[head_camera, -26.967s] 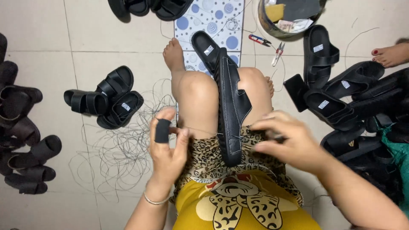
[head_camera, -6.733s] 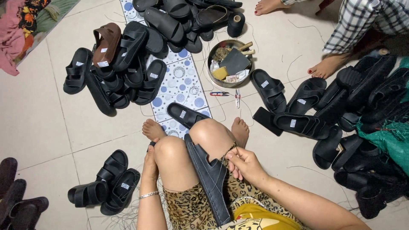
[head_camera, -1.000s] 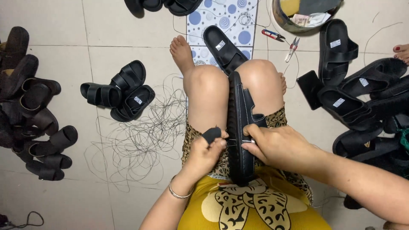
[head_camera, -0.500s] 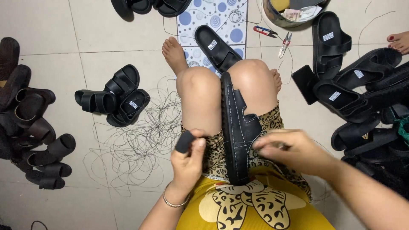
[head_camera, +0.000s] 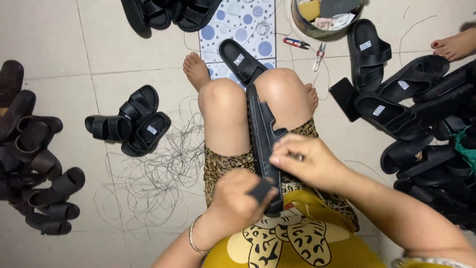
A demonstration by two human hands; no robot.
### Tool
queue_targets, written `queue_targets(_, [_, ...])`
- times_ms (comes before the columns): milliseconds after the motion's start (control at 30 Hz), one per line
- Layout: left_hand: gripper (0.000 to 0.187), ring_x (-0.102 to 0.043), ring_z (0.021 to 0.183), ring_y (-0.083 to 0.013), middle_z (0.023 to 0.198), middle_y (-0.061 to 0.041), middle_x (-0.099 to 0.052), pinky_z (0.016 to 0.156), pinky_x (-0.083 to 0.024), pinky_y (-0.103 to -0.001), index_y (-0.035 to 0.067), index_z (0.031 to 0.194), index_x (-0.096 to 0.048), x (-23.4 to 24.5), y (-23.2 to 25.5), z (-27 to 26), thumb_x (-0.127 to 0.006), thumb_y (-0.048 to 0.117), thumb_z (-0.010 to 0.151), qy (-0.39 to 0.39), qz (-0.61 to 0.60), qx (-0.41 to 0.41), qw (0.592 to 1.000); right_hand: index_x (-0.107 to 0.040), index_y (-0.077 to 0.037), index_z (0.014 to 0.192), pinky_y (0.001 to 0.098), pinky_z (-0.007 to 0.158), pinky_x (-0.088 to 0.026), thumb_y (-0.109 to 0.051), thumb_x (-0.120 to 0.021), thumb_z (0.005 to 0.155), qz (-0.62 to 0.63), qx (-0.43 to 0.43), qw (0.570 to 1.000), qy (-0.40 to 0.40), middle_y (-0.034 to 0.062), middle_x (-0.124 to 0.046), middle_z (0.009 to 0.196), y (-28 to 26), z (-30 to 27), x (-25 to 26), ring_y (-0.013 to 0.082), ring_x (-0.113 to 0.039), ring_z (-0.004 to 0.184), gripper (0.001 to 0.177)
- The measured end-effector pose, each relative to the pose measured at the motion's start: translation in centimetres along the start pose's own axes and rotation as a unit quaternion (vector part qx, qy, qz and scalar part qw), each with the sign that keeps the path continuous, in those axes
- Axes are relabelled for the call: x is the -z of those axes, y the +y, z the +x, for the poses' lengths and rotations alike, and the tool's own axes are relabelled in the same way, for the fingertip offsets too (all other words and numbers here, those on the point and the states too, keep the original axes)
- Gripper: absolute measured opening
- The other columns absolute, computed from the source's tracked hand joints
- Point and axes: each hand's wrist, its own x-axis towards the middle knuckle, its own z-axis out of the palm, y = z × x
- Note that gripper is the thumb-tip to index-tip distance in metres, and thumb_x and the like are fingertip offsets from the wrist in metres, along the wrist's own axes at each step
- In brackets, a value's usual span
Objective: A person is hand-sewing the upper strap of a black sandal using a needle and thread while sitting on the floor.
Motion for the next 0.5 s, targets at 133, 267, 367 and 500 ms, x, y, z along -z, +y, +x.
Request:
queue_targets(133, [0.014,-0.051,0.05,-0.0194,0.062,-0.009,-0.062,0.047,-0.04,-0.034,0.009,0.064,-0.068,-4.3,-0.4,-0.9,-0.073,0.017,0.074,-0.18,0.201,-0.118,0.956,-0.075,0.002,0.084,0.024,0.073,-0.051,-0.01,-0.071,0.091,0.194,-0.012,0.979,-0.054,0.0059,-0.073,0.099,1.3,2.1,-0.7,0.0119,-0.061,0.08,0.014])
queue_targets(267, [0.015,-0.04,0.05,-0.0136,0.054,-0.006,-0.053,0.043,-0.029,-0.032,0.012,0.057,-0.063,-8.2,-0.3,-0.4,-0.068,0.011,0.071,-0.245,0.345,-0.073,0.903,-0.077,0.007,0.082,0.0214,0.049,-0.041,-0.007,-0.071,0.092,0.252,-0.072,0.964,-0.04,0.0098,-0.075,0.093,2.4,2.3,0.5,0.0098,-0.049,0.056,0.018])
queue_targets(367, [0.011,-0.049,0.047,-0.0166,0.062,-0.006,-0.062,0.043,-0.037,-0.035,0.011,0.07,-0.071,-6.2,-0.5,0.4,-0.067,0.012,0.08,-0.223,0.244,-0.104,0.938,-0.076,0.008,0.084,0.0195,0.047,-0.043,-0.005,-0.068,0.093,0.311,-0.043,0.945,-0.089,0.015,-0.075,0.094,2.9,1.6,0.3,0.0088,-0.051,0.055,0.018])
queue_targets(500, [0.012,-0.06,0.056,-0.0221,0.072,-0.008,-0.065,0.056,-0.05,-0.035,0.005,0.087,-0.061,1.8,-0.8,1.0,-0.056,0.011,0.095,-0.322,-0.145,-0.056,0.934,-0.082,-0.006,0.109,0.0176,0.049,-0.053,-0.002,-0.068,0.086,0.172,-0.05,0.975,-0.129,0.0091,-0.086,0.089,1.2,0.7,-1.2,0.0073,-0.067,0.057,0.028])
